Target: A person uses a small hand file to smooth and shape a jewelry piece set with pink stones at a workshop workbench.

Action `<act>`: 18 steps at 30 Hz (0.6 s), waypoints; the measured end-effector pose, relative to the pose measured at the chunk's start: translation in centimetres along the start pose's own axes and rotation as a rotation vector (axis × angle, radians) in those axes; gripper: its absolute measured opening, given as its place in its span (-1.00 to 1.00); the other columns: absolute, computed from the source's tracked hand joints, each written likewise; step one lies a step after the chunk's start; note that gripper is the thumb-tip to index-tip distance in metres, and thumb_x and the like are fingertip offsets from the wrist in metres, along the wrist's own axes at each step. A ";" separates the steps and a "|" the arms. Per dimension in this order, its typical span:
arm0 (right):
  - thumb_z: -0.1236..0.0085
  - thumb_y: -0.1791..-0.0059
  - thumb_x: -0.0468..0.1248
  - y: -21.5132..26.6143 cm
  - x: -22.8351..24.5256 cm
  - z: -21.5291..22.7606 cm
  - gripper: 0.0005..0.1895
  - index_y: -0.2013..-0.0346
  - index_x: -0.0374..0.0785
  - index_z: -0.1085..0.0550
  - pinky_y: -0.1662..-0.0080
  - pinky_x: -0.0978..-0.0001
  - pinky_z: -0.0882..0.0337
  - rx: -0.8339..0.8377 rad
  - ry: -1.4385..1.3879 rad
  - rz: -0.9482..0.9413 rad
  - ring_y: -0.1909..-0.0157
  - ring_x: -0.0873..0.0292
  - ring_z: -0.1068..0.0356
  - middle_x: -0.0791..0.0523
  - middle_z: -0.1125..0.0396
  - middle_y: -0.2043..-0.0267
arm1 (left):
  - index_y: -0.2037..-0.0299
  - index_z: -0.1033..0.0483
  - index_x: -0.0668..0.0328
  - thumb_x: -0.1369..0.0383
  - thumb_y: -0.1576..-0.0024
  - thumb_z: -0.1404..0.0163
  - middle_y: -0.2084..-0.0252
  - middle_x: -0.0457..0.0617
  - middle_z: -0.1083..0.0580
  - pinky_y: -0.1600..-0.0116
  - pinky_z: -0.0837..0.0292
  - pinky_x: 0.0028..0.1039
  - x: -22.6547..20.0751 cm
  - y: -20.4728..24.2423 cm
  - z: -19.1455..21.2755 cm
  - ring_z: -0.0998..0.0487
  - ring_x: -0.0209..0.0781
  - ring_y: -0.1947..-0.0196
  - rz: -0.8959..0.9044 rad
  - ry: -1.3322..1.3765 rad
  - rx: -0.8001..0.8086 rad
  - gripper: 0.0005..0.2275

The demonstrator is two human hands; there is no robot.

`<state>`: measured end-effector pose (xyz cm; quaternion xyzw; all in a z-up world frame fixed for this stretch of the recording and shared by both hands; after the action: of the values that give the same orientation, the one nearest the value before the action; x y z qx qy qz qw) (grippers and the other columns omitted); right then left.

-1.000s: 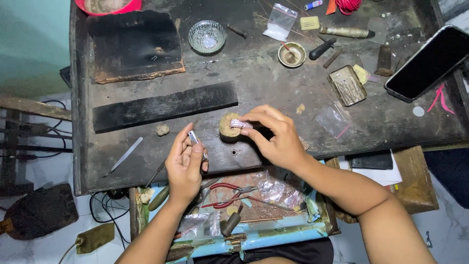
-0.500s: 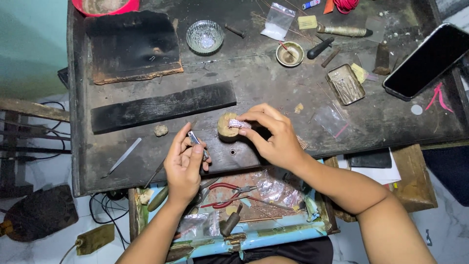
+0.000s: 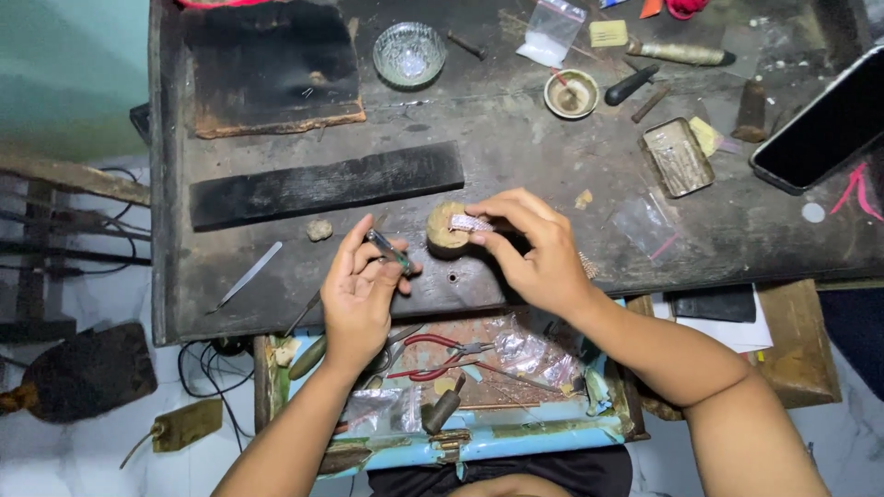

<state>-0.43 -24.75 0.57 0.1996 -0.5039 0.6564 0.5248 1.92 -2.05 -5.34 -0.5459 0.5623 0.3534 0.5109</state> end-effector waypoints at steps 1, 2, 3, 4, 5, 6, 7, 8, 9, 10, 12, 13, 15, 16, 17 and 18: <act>-0.29 -0.01 -0.32 0.0 0.0 -0.1 -0.81 0.08 -0.22 -0.62 0.00 0.10 -0.49 0.007 -0.006 -0.002 0.08 -0.09 -0.53 0.03 -0.48 0.19 | -0.40 -0.20 0.49 0.50 -0.25 -0.06 0.06 0.33 -0.53 0.31 -0.65 -0.52 0.0 0.0 0.1 -0.69 -0.02 0.27 0.004 -0.004 -0.008 -0.48; -0.29 -0.02 -0.34 0.0 0.0 -0.1 -0.82 0.08 -0.23 -0.62 -0.01 0.10 -0.49 0.006 0.002 0.006 0.08 -0.09 -0.53 0.02 -0.47 0.19 | -0.36 -0.24 0.50 0.51 -0.25 -0.06 0.02 0.35 -0.54 0.20 -0.68 -0.47 0.1 -0.2 0.1 -0.69 0.04 0.18 0.005 0.006 0.004 -0.52; -0.28 -0.02 -0.36 0.0 0.0 0.0 -0.83 0.08 -0.24 -0.62 -0.01 0.11 -0.48 0.005 0.010 0.013 0.09 -0.09 -0.52 0.01 -0.46 0.20 | -0.32 -0.28 0.50 0.52 -0.24 -0.06 -0.03 0.37 -0.54 0.10 -0.71 -0.43 0.1 -0.3 0.1 -0.70 0.10 0.09 0.007 0.017 0.017 -0.56; -0.28 -0.02 -0.36 0.0 0.1 0.0 -0.83 0.08 -0.24 -0.62 -0.01 0.11 -0.48 0.010 0.006 0.010 0.09 -0.09 -0.52 0.01 -0.46 0.20 | -0.32 -0.28 0.50 0.52 -0.24 -0.06 -0.03 0.37 -0.54 0.10 -0.71 -0.43 0.1 -0.4 0.2 -0.70 0.10 0.09 0.011 0.015 0.011 -0.56; -0.28 -0.02 -0.37 0.0 0.1 0.0 -0.83 0.08 -0.26 -0.62 0.00 0.10 -0.48 0.013 0.012 0.016 0.09 -0.10 -0.52 0.00 -0.46 0.20 | -0.29 -0.30 0.53 0.55 -0.22 -0.08 -0.04 0.39 -0.54 0.03 -0.71 -0.34 0.1 -0.5 0.3 -0.69 0.15 0.05 0.004 0.018 0.019 -0.57; -0.27 -0.03 -0.38 -0.1 0.2 0.0 -0.83 0.08 -0.27 -0.61 0.00 0.09 -0.48 0.016 0.018 0.023 0.09 -0.11 -0.52 -0.01 -0.45 0.20 | -0.26 -0.31 0.55 0.59 -0.20 -0.09 -0.05 0.41 -0.53 -0.04 -0.71 -0.26 0.0 -0.6 0.3 -0.68 0.21 0.00 -0.004 0.022 0.026 -0.58; -0.27 -0.03 -0.38 0.0 0.1 0.0 -0.83 0.08 -0.27 -0.61 0.00 0.09 -0.48 0.021 0.013 0.021 0.09 -0.11 -0.52 -0.01 -0.45 0.20 | -0.26 -0.31 0.55 0.59 -0.20 -0.09 -0.05 0.41 -0.53 -0.04 -0.71 -0.26 -0.1 -0.5 0.3 -0.68 0.21 0.00 -0.001 0.019 0.020 -0.58; -0.26 -0.03 -0.39 0.0 0.1 -0.1 -0.83 0.07 -0.27 -0.61 0.00 0.08 -0.48 0.019 0.007 0.022 0.09 -0.10 -0.52 -0.01 -0.45 0.20 | -0.25 -0.30 0.55 0.60 -0.18 -0.09 -0.09 0.42 -0.50 -0.10 -0.69 -0.18 -0.4 -0.5 0.2 -0.66 0.25 -0.05 -0.022 0.025 0.023 -0.58; -0.25 -0.04 -0.39 -0.1 0.0 -0.1 -0.83 0.07 -0.27 -0.62 0.00 0.08 -0.48 0.018 0.001 0.024 0.09 -0.10 -0.51 -0.01 -0.45 0.21 | -0.24 -0.30 0.55 0.61 -0.16 -0.10 -0.12 0.42 -0.47 -0.15 -0.67 -0.10 -0.6 -0.5 0.1 -0.63 0.30 -0.11 -0.044 0.031 0.025 -0.57; -0.25 -0.04 -0.39 -0.1 0.1 -0.1 -0.83 0.07 -0.27 -0.62 0.00 0.08 -0.48 0.015 -0.002 0.023 0.09 -0.10 -0.51 -0.01 -0.45 0.21 | -0.24 -0.30 0.55 0.61 -0.16 -0.10 -0.12 0.42 -0.47 -0.15 -0.67 -0.10 -1.1 -0.6 -0.1 -0.63 0.30 -0.11 -0.043 0.028 0.026 -0.57; -0.25 -0.04 -0.39 -0.1 0.2 -0.1 -0.83 0.08 -0.26 -0.62 0.03 0.10 -0.48 0.013 0.005 0.025 0.11 -0.09 -0.51 0.00 -0.44 0.23 | -0.20 -0.28 0.56 0.68 -0.17 -0.06 -0.05 0.40 -0.49 -0.17 -0.65 -0.11 -2.1 -0.8 -0.8 -0.62 0.28 -0.11 -0.128 -0.041 0.059 -0.61; -0.25 -0.04 -0.39 -0.2 0.2 0.0 -0.83 0.08 -0.26 -0.62 0.03 0.10 -0.48 0.011 0.004 0.023 0.11 -0.09 -0.51 0.00 -0.44 0.23 | -0.20 -0.28 0.56 0.68 -0.17 -0.06 -0.05 0.40 -0.49 -0.17 -0.65 -0.11 -2.7 -1.3 -1.0 -0.62 0.28 -0.11 -0.127 -0.042 0.062 -0.61; -0.27 -0.02 -0.37 -0.2 0.3 0.0 -0.81 0.06 -0.25 -0.62 0.03 0.18 -0.50 0.000 -0.012 0.015 0.10 -0.04 -0.51 0.03 -0.44 0.25 | -0.14 -0.33 0.57 0.71 -0.14 -0.10 -0.04 0.38 -0.52 -0.17 -0.65 -0.14 -4.0 -2.1 -1.7 -0.64 0.24 -0.10 -0.207 -0.123 0.128 -0.64; -0.27 -0.02 -0.37 -0.2 0.2 -0.1 -0.81 0.06 -0.25 -0.62 0.03 0.18 -0.50 0.000 -0.012 0.011 0.10 -0.04 -0.51 0.03 -0.44 0.25 | -0.14 -0.33 0.57 0.71 -0.14 -0.10 -0.04 0.38 -0.52 -0.17 -0.65 -0.14 -4.6 -2.5 -2.2 -0.64 0.24 -0.10 -0.203 -0.124 0.129 -0.64; -0.26 -0.04 -0.36 -0.1 0.1 -0.1 -0.82 0.06 -0.25 -0.62 0.02 0.16 -0.49 0.002 -0.009 0.020 0.10 -0.04 -0.51 0.03 -0.44 0.24 | -0.11 -0.34 0.59 0.71 -0.15 -0.10 -0.04 0.40 -0.53 -0.15 -0.67 -0.15 -5.3 -2.9 -2.7 -0.64 0.26 -0.09 -0.232 -0.127 0.154 -0.66; -0.25 -0.05 -0.36 -0.2 0.1 -0.2 -0.83 0.07 -0.24 -0.62 0.01 0.15 -0.48 0.005 -0.004 0.029 0.09 -0.04 -0.50 0.03 -0.43 0.22 | -0.08 -0.35 0.62 0.71 -0.15 -0.10 -0.04 0.43 -0.54 -0.14 -0.68 -0.15 -5.9 -3.4 -3.3 -0.65 0.28 -0.08 -0.261 -0.129 0.178 -0.69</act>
<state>-0.27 -24.56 0.66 0.1949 -0.5063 0.6648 0.5135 3.88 -4.20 1.64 -0.5431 0.4818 0.2671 0.6337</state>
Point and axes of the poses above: each hand's wrist, its own y-axis away from the middle knuckle, its own z-axis out of the back of the hand, x = y × z, the point moved 3 cm from there along -y, towards the middle knuckle
